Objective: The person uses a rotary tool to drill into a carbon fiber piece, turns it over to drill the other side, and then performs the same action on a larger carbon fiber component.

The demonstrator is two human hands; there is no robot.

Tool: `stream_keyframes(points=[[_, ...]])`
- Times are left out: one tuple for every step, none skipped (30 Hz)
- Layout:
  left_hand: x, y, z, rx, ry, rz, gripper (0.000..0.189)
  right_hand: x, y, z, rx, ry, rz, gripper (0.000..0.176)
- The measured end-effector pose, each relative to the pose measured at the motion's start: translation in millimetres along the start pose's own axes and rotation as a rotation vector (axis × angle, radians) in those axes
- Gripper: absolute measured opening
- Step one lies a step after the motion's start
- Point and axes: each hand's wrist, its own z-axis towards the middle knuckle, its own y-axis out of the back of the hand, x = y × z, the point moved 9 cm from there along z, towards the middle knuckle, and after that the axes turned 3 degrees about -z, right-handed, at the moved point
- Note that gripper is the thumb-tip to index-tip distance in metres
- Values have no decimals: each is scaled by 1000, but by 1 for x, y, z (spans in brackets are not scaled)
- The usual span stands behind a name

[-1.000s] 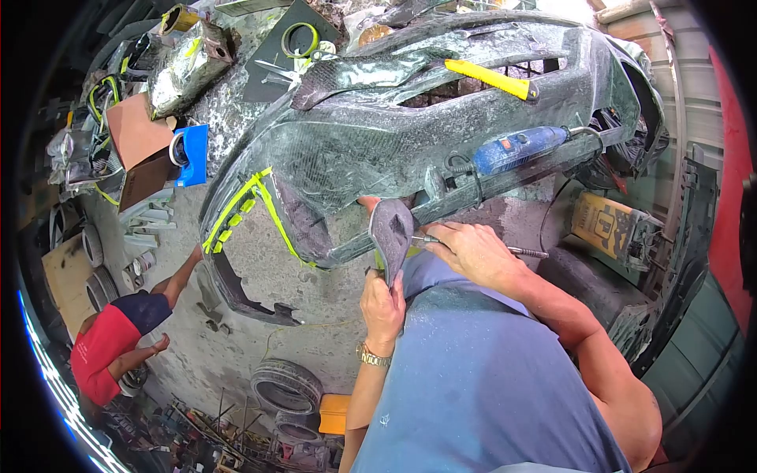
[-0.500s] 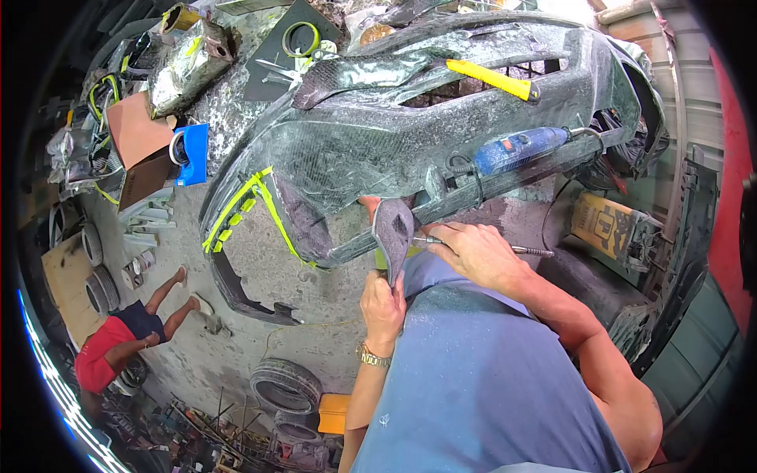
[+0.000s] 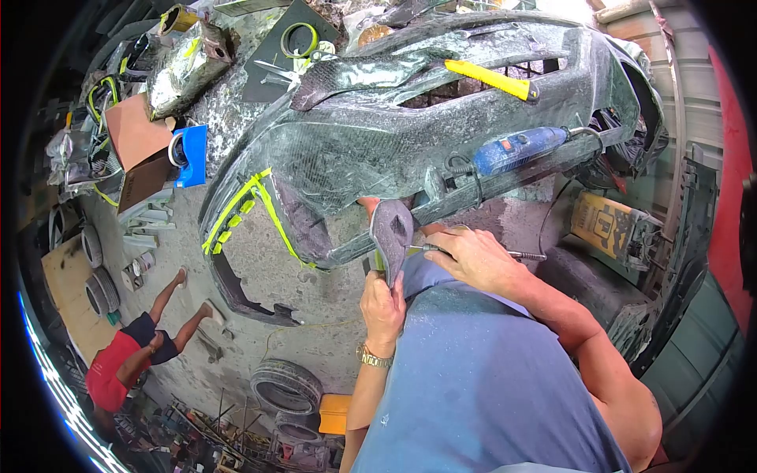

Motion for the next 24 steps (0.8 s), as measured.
stream_keyframes(points=[[0, 0, 0, 1, 1, 2, 32, 0, -1, 0, 2, 6, 4, 28], [0, 0, 0, 3, 1, 4, 32, -1, -2, 1, 1, 6, 4, 28], [0, 0, 0, 2, 1, 4, 32, -3, -2, 3, -7, 9, -7, 27], [0, -1, 0, 3, 1, 2, 32, -3, -1, 4, -14, 12, -17, 27], [0, -1, -1, 5, 1, 1, 32, -4, 0, 6, -14, 11, -16, 27], [0, -1, -1, 6, 1, 0, 32, -5, 1, 8, -15, -4, -49, 26], [1, -1, -1, 9, 2, 1, 32, -6, 3, 8, -16, -18, -82, 25], [1, -1, -1, 12, 4, 3, 32, -4, 5, 8, -16, -19, -82, 25], [1, -1, -1, 12, 4, 4, 32, -2, 9, 8, -30, -24, -100, 25], [0, -1, -1, 11, -13, 15, 32, -1, 12, 8, -43, -29, -118, 25], [-1, 0, -1, 10, -29, 25, 32, -1, 11, 8, -43, -29, -118, 25], [-2, 0, -1, 10, -29, 24, 32, 0, 10, 8, -30, -27, -146, 25], [-3, 0, 0, 19, -31, 30, 32, 0, 9, 8, -18, -25, -174, 25], [-3, -1, 0, 29, -32, 38, 32, 0, 9, 8, -18, -26, -174, 25], [-3, -1, 0, 29, -32, 38, 32, -1, 7, 8, -10, -21, -181, 24], [-3, -1, 0, 24, -33, 38, 32, -1, 5, 8, -3, -13, -189, 24], [-3, 0, 0, 20, -33, 37, 32, 0, 5, 8, -2, -13, -189, 24], [-3, 0, 0, 21, -33, 37, 32, 0, 5, 7, -5, -12, -184, 24], [-2, -1, 0, 26, -30, 32, 32, 0, 5, 7, -8, -11, -182, 24], [-2, -1, -1, 31, -27, 28, 32, 0, 5, 7, -7, -11, -181, 24], [-2, 0, -1, 31, -27, 29, 32, -1, 4, 7, -2, -16, -179, 24], [-1, -1, -1, 45, -15, 38, 32, -2, 4, 8, 1, -19, -179, 24], [-1, -2, -1, 60, -3, 45, 31, -2, 3, 9, -1, -18, -180, 24], [-2, 0, 1, 56, -6, 45, 31, -1, 4, 10, -25, 4, -185, 24]])
